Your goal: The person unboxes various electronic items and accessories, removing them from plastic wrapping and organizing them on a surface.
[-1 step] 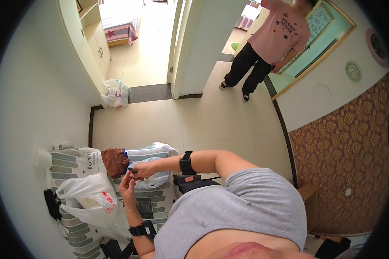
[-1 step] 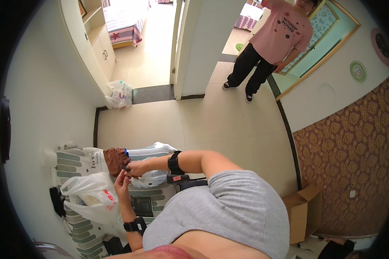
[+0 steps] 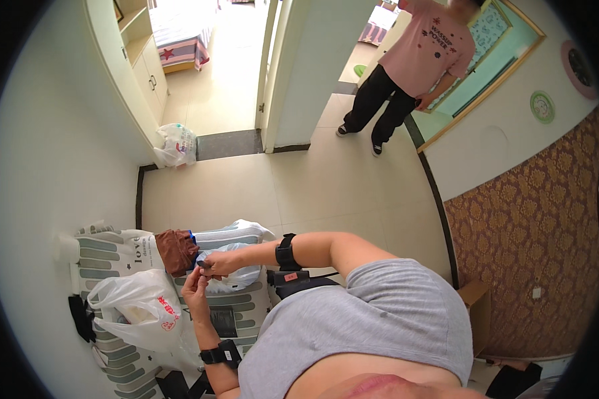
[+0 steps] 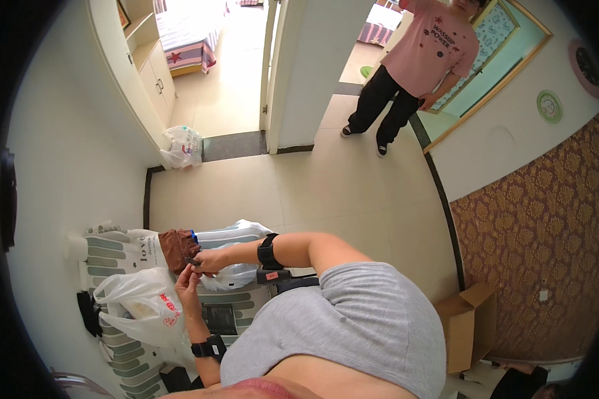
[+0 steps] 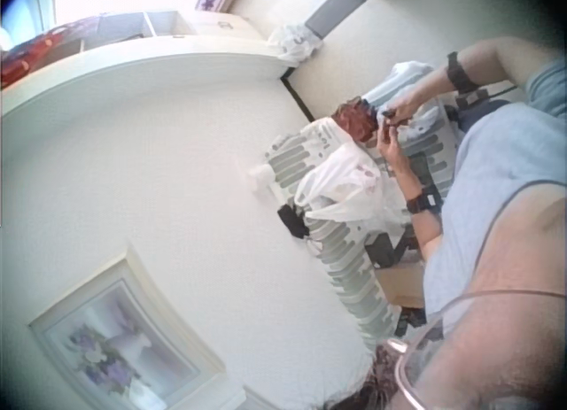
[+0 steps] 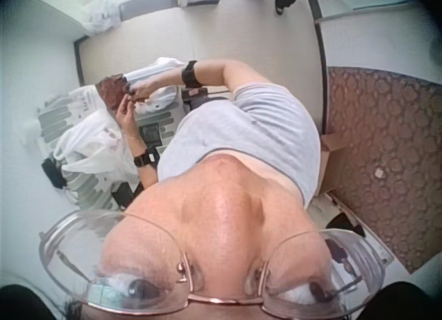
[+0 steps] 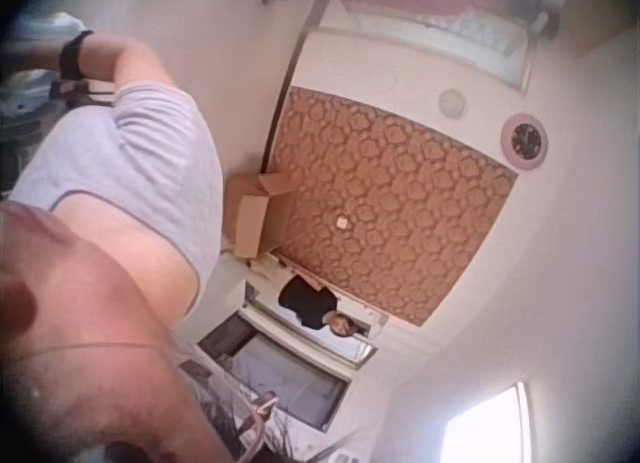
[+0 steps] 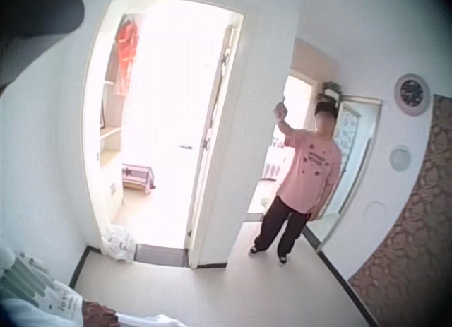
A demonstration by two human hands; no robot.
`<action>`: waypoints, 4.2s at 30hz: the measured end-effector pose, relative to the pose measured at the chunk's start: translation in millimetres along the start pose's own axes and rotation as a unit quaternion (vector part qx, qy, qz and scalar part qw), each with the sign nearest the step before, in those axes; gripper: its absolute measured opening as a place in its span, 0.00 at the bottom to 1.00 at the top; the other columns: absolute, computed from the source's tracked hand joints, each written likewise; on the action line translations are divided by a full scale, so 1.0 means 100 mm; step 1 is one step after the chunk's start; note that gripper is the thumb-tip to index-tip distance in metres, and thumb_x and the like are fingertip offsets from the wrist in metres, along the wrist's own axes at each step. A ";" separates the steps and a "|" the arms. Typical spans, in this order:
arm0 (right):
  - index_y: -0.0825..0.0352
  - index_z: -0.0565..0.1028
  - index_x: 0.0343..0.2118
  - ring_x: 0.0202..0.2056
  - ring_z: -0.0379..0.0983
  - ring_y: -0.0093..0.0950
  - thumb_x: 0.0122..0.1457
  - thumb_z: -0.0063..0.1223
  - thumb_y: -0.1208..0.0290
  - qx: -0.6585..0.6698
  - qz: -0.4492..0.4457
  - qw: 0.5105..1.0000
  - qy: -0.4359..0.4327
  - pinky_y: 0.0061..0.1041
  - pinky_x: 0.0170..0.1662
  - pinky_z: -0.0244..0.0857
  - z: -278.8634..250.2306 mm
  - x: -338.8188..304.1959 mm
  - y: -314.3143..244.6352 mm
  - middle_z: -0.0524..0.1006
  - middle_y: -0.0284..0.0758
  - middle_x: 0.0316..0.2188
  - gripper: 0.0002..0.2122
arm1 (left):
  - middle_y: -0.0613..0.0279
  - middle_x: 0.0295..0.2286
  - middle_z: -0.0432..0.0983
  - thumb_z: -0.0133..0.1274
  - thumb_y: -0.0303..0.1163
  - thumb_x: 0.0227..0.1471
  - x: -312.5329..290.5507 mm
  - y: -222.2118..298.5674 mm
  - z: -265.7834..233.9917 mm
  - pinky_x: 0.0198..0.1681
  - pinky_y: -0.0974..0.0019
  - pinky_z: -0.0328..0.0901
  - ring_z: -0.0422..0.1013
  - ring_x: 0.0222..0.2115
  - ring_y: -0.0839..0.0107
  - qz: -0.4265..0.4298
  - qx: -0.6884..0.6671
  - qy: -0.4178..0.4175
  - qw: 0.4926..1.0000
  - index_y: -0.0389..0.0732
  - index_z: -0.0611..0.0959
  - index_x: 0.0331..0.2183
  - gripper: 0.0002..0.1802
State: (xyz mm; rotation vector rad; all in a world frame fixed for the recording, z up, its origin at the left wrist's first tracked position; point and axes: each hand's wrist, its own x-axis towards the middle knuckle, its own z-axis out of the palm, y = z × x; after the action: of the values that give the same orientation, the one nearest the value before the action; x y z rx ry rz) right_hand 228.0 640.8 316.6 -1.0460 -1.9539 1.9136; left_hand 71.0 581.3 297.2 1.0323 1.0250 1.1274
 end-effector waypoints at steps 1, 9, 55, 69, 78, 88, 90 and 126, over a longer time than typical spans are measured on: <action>0.69 0.67 0.20 0.13 0.63 0.24 0.55 0.36 0.63 0.004 0.003 1.000 0.011 0.24 0.17 0.57 0.01 0.00 -0.01 0.67 0.34 0.10 0.15 | 0.62 0.31 0.71 0.49 0.24 0.45 0.01 0.00 0.01 0.31 0.78 0.62 0.67 0.29 0.79 -0.017 -0.009 0.029 0.999 0.33 0.72 0.40 0.16; 0.69 0.66 0.21 0.13 0.65 0.27 0.54 0.37 0.66 0.047 -0.022 0.994 0.096 0.26 0.17 0.58 0.04 -0.03 0.04 0.69 0.36 0.12 0.12 | 0.68 0.20 0.69 0.47 0.27 0.47 0.05 -0.04 0.04 0.24 0.80 0.59 0.62 0.20 0.83 0.007 0.066 0.059 0.996 0.36 0.74 0.23 0.05; 0.64 0.72 0.22 0.34 0.64 0.28 0.38 0.49 0.71 -0.504 -0.292 0.786 0.206 0.26 0.33 0.60 -0.16 0.09 0.33 0.68 0.30 0.28 0.06 | 0.51 0.19 0.70 0.49 0.30 0.42 0.11 -0.21 -0.01 0.24 0.65 0.60 0.67 0.21 0.58 0.091 0.307 0.091 0.943 0.37 0.76 0.25 0.07; 0.69 0.71 0.25 0.24 0.62 0.19 0.50 0.48 0.71 -0.053 0.016 0.988 0.146 0.18 0.27 0.59 -0.94 0.12 1.18 0.69 0.29 0.18 0.07 | 0.63 0.28 0.69 0.48 0.32 0.47 -0.65 -1.08 -0.91 0.27 0.75 0.63 0.68 0.22 0.77 -0.077 0.108 0.260 0.956 0.38 0.63 0.46 0.24; 0.66 0.60 0.46 0.46 0.60 0.29 0.46 0.53 0.71 -0.285 -0.189 0.900 0.271 0.25 0.46 0.54 -0.01 0.58 -0.17 0.66 0.36 0.42 0.23 | 0.66 0.24 0.70 0.46 0.36 0.48 -2.41 -1.49 -0.72 0.25 0.75 0.61 0.67 0.24 0.77 -0.302 -0.265 0.481 0.779 0.41 0.72 0.36 0.13; 0.62 0.58 0.50 0.47 0.59 0.37 0.42 0.55 0.58 -0.303 -0.134 0.938 -0.103 0.30 0.46 0.55 2.05 1.52 0.76 0.62 0.43 0.45 0.31 | 0.65 0.23 0.70 0.46 0.33 0.48 -4.39 -2.10 -0.50 0.28 0.74 0.62 0.67 0.24 0.76 -0.172 -0.515 0.569 0.617 0.42 0.73 0.32 0.08; 0.62 0.58 0.50 0.48 0.57 0.39 0.41 0.55 0.56 -0.331 -0.109 0.931 -0.107 0.31 0.47 0.54 2.40 1.65 0.87 0.61 0.45 0.46 0.33 | 0.65 0.23 0.70 0.45 0.32 0.48 -4.77 -2.17 -0.39 0.25 0.74 0.61 0.67 0.24 0.76 -0.165 -0.524 0.594 0.588 0.41 0.73 0.32 0.08; 0.71 0.67 0.36 0.20 0.60 0.25 0.41 0.39 0.76 0.284 0.194 0.925 -0.162 0.22 0.23 0.55 3.92 3.02 2.17 0.65 0.33 0.18 0.16 | 0.62 0.31 0.67 0.40 0.32 0.51 -5.38 -2.54 0.52 0.34 0.72 0.60 0.64 0.29 0.76 -0.127 -0.498 0.705 0.489 0.39 0.66 0.43 0.16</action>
State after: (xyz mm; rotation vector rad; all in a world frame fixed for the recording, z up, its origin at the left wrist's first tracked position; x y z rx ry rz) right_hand -155.1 495.3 -35.7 -1.0333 -1.2118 2.7867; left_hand 100.3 12.7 115.9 -1.3041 1.2338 1.8786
